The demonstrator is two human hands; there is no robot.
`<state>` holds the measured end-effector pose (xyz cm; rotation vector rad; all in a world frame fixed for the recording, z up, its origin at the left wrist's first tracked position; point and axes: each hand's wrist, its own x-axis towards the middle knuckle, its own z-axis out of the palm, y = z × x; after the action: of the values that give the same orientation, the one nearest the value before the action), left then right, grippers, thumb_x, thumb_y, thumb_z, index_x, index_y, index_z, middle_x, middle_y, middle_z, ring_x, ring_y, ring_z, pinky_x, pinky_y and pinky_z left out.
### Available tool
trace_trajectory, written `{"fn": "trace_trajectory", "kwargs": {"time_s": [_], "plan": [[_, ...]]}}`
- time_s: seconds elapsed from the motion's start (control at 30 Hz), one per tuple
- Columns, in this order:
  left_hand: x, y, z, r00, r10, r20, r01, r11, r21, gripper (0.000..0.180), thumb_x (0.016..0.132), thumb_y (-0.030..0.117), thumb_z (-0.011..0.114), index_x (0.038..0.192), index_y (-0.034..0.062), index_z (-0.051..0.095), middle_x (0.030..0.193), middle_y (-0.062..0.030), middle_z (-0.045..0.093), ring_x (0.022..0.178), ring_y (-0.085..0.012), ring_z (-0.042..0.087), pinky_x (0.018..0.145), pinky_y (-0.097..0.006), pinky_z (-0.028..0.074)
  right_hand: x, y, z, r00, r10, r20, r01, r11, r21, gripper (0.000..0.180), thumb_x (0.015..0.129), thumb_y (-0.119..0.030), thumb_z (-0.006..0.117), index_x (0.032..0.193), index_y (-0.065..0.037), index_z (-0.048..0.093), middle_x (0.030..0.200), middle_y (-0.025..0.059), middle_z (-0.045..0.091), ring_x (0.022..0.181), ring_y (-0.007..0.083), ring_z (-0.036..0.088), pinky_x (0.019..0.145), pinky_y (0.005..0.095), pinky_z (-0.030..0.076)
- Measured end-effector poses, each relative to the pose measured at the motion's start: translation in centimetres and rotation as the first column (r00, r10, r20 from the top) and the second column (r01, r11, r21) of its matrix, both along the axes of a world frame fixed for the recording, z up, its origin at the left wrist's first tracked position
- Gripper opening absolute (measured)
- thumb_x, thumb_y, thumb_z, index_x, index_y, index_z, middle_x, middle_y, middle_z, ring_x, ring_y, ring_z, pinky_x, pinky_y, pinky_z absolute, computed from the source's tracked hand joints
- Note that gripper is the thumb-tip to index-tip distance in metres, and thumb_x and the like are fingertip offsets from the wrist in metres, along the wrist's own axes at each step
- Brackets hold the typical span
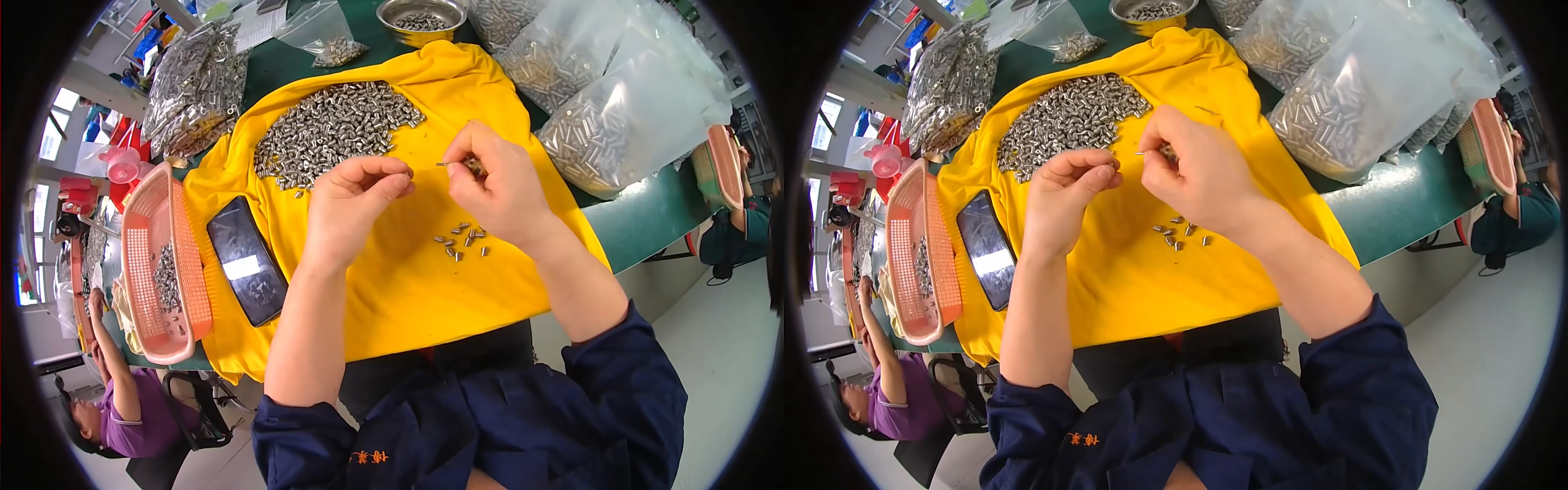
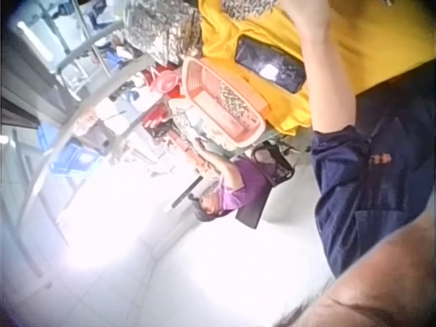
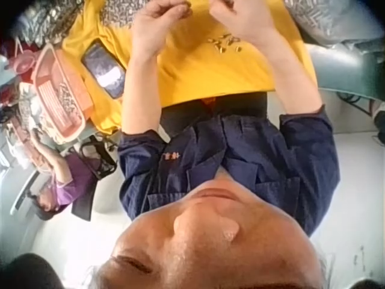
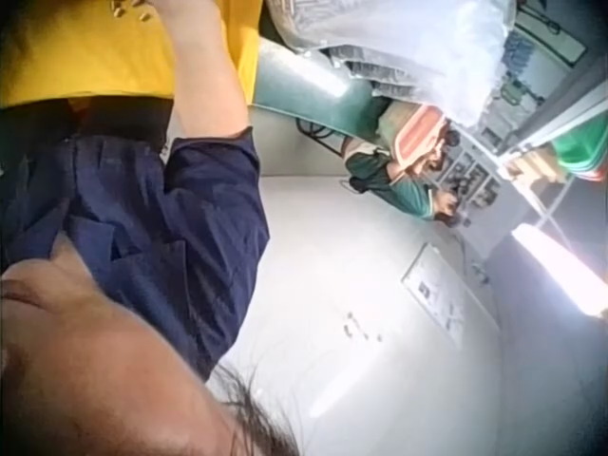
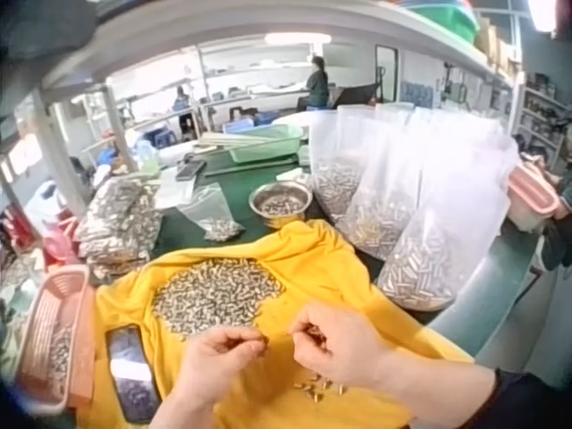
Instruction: Sorting and inspecting small metal hardware components on a workbench.
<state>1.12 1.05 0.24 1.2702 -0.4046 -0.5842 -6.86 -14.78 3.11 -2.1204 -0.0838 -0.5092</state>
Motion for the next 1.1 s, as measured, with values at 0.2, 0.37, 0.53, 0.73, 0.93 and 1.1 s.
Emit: {"fn": "trace_trajectory", "kwargs": {"time_s": [0.2, 0.37, 0.53, 0.73, 0.93, 1.1], "plan": [[-0.7, -0.5, 0.0, 0.999, -0.042, -0.019, 0.040, 0.996, -0.086, 0.011, 0.076, -0.005, 0.057, 0.087, -0.0018, 0.058, 0.081, -0.0066, 0.061, 0.076, -0.0137, 0.059, 0.071, -0.023, 0.048, 0.1, 0.0, -0.8, 0.996, 0.091, -0.010, -0.090, 0.989, 0.122, 0.006, 0.072, 0.000, 0.050, 0.077, -0.002, 0.048, 0.062, 0.0017, 0.044, 0.048, 0.0069, 0.039, 0.044, 0.0210, 0.032], [-1.0, -0.6, 0.4, 0.998, -0.051, 0.025, 0.052, 0.997, -0.062, 0.011, 0.075, -0.005, 0.058, 0.086, -0.0020, 0.058, 0.081, -0.0068, 0.061, 0.076, -0.0133, 0.059, 0.071, -0.023, 0.048, 0.0, 0.2, 0.0, 0.991, 0.097, -0.088, -0.084, 0.986, 0.145, 0.007, 0.070, -0.005, 0.051, 0.075, -0.002, 0.047, 0.062, 0.0091, 0.050, 0.053, 0.0183, 0.049, 0.049, 0.0273, 0.039], [-1.1, -0.7, 0.4, 0.998, -0.027, 0.050, 0.029, 0.999, -0.037, 0.010, 0.075, -0.006, 0.058, 0.084, -0.0028, 0.059, 0.080, -0.0068, 0.061, 0.075, -0.0129, 0.059, 0.070, -0.022, 0.048, 0.0, 0.2, -0.4, 0.996, 0.083, -0.044, -0.084, 0.996, -0.016, 0.009, 0.069, -0.005, 0.052, 0.075, -0.004, 0.046, 0.065, 0.0119, 0.052, 0.058, 0.0270, 0.052, 0.051, 0.0332, 0.040], [-1.3, -0.8, 0.7, 0.994, -0.012, 0.110, 0.015, 0.999, -0.033, 0.008, 0.074, -0.006, 0.059, 0.082, -0.0033, 0.060, 0.079, -0.0075, 0.061, 0.074, -0.0131, 0.059, 0.069, -0.022, 0.048, -0.1, 0.6, -0.5, 0.998, 0.060, -0.028, -0.061, 0.998, -0.010, 0.009, 0.070, -0.005, 0.051, 0.077, -0.004, 0.045, 0.065, 0.0131, 0.052, 0.060, 0.0306, 0.052, 0.053, 0.0359, 0.040], [-1.5, -0.8, 0.5, 0.994, 0.021, 0.108, -0.023, 1.000, 0.013, 0.009, 0.074, -0.007, 0.058, 0.082, -0.0032, 0.060, 0.080, -0.0076, 0.061, 0.074, -0.0139, 0.060, 0.069, -0.022, 0.048, 0.0, 0.7, -1.0, 0.995, 0.081, -0.053, -0.078, 0.996, 0.052, 0.009, 0.072, -0.006, 0.051, 0.078, -0.004, 0.045, 0.066, 0.0138, 0.052, 0.061, 0.0313, 0.052, 0.054, 0.0360, 0.040], [-1.4, -0.9, 0.5, 0.995, 0.021, 0.098, -0.021, 1.000, -0.001, 0.009, 0.074, -0.007, 0.058, 0.081, -0.0018, 0.059, 0.080, -0.0070, 0.061, 0.074, -0.0139, 0.060, 0.068, -0.022, 0.048, -0.1, 0.8, -0.8, 0.994, 0.070, -0.079, -0.066, 0.996, 0.060, 0.008, 0.072, -0.007, 0.051, 0.077, -0.004, 0.046, 0.065, 0.0135, 0.052, 0.061, 0.0306, 0.052, 0.054, 0.0356, 0.040]]}}
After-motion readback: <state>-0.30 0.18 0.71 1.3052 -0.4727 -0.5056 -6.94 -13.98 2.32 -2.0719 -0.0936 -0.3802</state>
